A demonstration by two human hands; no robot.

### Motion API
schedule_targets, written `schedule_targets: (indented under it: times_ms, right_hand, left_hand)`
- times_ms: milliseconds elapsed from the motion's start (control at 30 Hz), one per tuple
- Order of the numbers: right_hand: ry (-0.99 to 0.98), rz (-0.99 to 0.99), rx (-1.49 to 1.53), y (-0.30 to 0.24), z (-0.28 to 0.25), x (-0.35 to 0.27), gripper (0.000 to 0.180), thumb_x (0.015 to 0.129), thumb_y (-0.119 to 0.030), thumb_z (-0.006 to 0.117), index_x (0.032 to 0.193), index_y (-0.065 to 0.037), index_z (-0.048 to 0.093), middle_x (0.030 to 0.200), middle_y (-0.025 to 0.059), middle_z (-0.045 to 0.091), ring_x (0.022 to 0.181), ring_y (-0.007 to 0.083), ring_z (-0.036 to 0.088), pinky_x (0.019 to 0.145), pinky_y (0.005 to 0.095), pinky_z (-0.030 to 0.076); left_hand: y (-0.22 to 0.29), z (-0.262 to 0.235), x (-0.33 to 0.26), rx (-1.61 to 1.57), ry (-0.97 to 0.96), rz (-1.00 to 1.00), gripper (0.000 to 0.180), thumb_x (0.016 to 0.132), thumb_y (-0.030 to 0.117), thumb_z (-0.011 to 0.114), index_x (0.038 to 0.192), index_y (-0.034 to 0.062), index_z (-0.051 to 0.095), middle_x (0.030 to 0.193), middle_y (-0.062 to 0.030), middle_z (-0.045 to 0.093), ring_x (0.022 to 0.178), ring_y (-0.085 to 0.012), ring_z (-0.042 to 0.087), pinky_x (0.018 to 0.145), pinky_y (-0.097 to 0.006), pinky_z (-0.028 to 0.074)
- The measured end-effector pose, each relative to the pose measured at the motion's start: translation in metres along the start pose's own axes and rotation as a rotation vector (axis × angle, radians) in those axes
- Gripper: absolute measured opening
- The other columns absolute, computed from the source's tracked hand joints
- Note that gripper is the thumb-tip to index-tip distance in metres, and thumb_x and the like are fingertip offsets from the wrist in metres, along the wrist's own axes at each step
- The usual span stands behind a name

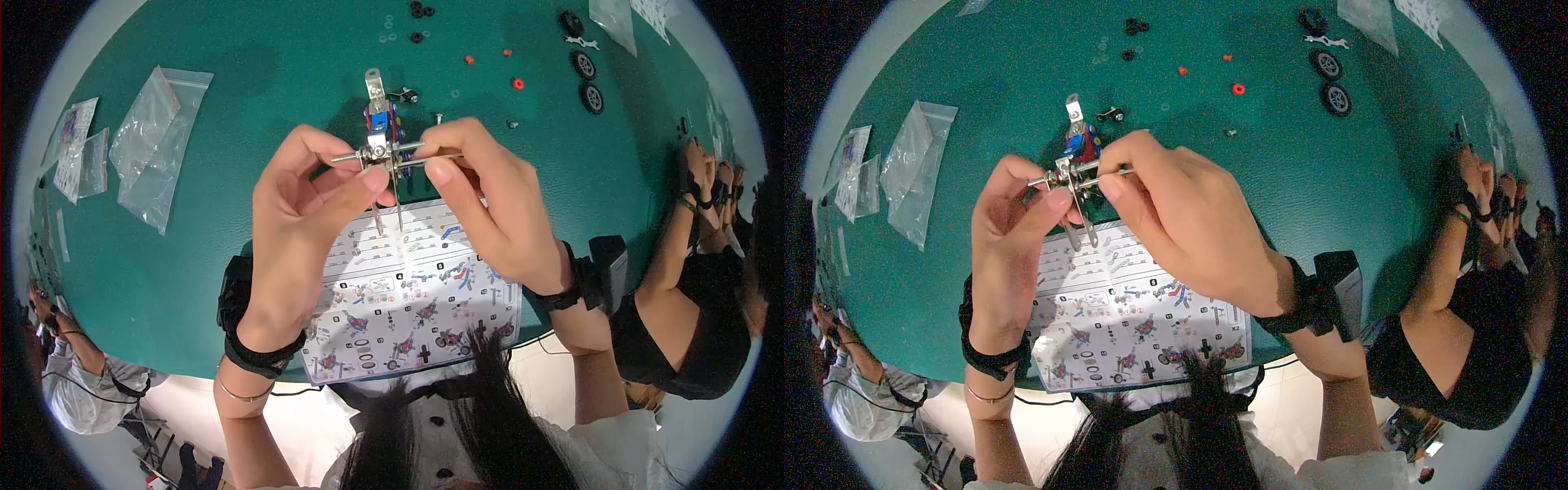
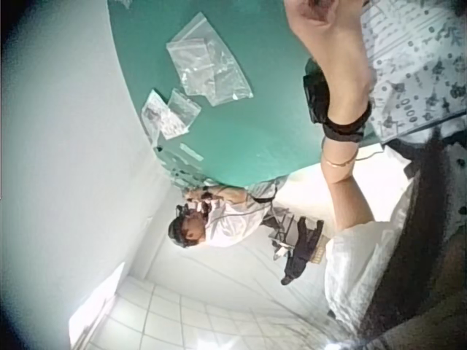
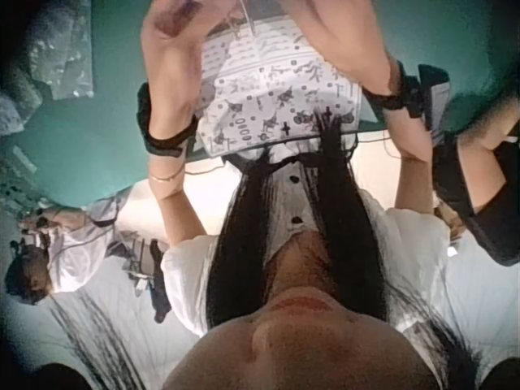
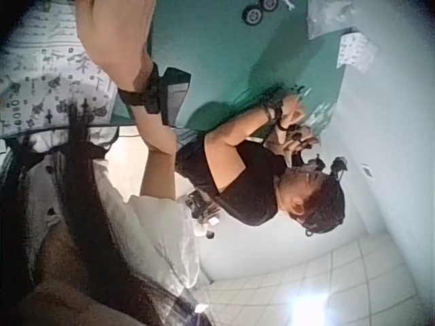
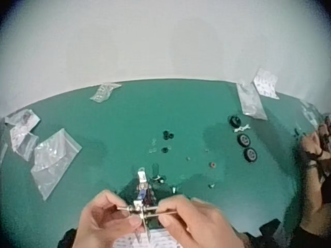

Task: The person assembles a toy motorcycle by joining metal plates with screws and nuts. They place a bolt through the assembly, tighten the fasteners by hand, and pick up additional pieces from the table to continue the construction.

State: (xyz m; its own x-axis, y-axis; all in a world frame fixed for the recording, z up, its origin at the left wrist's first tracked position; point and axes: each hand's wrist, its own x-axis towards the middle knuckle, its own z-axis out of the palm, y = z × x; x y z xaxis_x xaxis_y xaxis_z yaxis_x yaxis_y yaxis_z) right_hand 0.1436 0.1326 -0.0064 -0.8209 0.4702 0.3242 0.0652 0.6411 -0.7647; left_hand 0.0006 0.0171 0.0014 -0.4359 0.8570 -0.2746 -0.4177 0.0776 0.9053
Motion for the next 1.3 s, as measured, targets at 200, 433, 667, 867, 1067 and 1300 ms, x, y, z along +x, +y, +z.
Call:
schedule_targets:
  times_ms: [200, 433, 667, 867, 1067, 1300]
  right_hand:
    - [-0.087, 0.344, 0.303, -0.008, -0.007, -0.001, 0.016, 0.097, -0.018, 0.048, 0.1, -0.003, 0.049, 0.058, 0.008, 0.047, 0.048, 0.0172, 0.044, 0.047, 0.0321, 0.033]
    - [-0.138, 0.382, 0.329, 0.0, -0.017, 0.001, 0.032, 0.098, -0.024, 0.045, 0.08, 0.0, 0.055, 0.059, 0.007, 0.045, 0.051, 0.015, 0.04, 0.049, 0.0306, 0.032]
    - [-0.133, 0.246, 0.285, 0.0, -0.017, 0.0, 0.029, 0.097, -0.018, 0.045, 0.075, 0.0, 0.055, 0.065, 0.0109, 0.051, 0.053, 0.0223, 0.047, 0.051, 0.0323, 0.036]
    - [-0.124, -0.048, -0.032, 0.002, -0.023, 0.003, 0.024, 0.091, -0.017, 0.049, 0.075, -0.001, 0.057, 0.068, 0.0075, 0.051, 0.064, 0.0208, 0.047, 0.064, 0.0311, 0.035]
    - [-0.126, -0.21, -0.232, 0.003, -0.027, 0.009, 0.021, 0.09, -0.017, 0.048, 0.075, -0.004, 0.057, 0.077, 0.0066, 0.052, 0.073, 0.0215, 0.046, 0.074, 0.0326, 0.032]
    - [-0.181, 0.002, 0.062, 0.009, -0.02, 0.006, 0.02, 0.092, -0.019, 0.052, 0.078, -0.005, 0.054, 0.075, 0.0055, 0.046, 0.073, 0.0232, 0.043, 0.071, 0.0337, 0.028]
  left_hand:
    - [-0.003, 0.0, 0.0, 0.009, 0.007, 0.068, 0.02, 0.083, 0.001, 0.067, 0.091, 0.0035, 0.05, 0.082, -0.0073, 0.061, 0.078, -0.0151, 0.062, 0.072, -0.027, 0.049]
    - [-0.001, -0.001, 0.0, 0.015, 0.022, 0.077, 0.02, 0.082, 0.0, 0.068, 0.091, 0.0032, 0.05, 0.083, -0.0079, 0.061, 0.078, -0.0154, 0.062, 0.073, -0.027, 0.048]
    - [-0.001, -0.002, -0.001, -0.022, 0.027, 0.059, 0.019, 0.081, -0.001, 0.068, 0.091, 0.0028, 0.051, 0.082, -0.0084, 0.061, 0.077, -0.0161, 0.063, 0.071, -0.026, 0.049]
    - [0.002, -0.002, -0.001, 0.003, -0.002, 0.061, 0.018, 0.083, 0.0, 0.067, 0.092, 0.0031, 0.052, 0.083, -0.0076, 0.061, 0.075, -0.0157, 0.063, 0.07, -0.025, 0.048]
    - [0.005, -0.005, -0.002, -0.067, 0.012, -0.02, 0.017, 0.082, 0.001, 0.067, 0.092, 0.0039, 0.053, 0.086, -0.0078, 0.061, 0.076, -0.0152, 0.062, 0.071, -0.026, 0.047]
    - [-0.001, -0.004, 0.0, 0.017, 0.0, 0.046, 0.017, 0.082, 0.002, 0.068, 0.091, 0.0039, 0.053, 0.085, -0.0066, 0.062, 0.078, -0.0145, 0.061, 0.073, -0.026, 0.046]
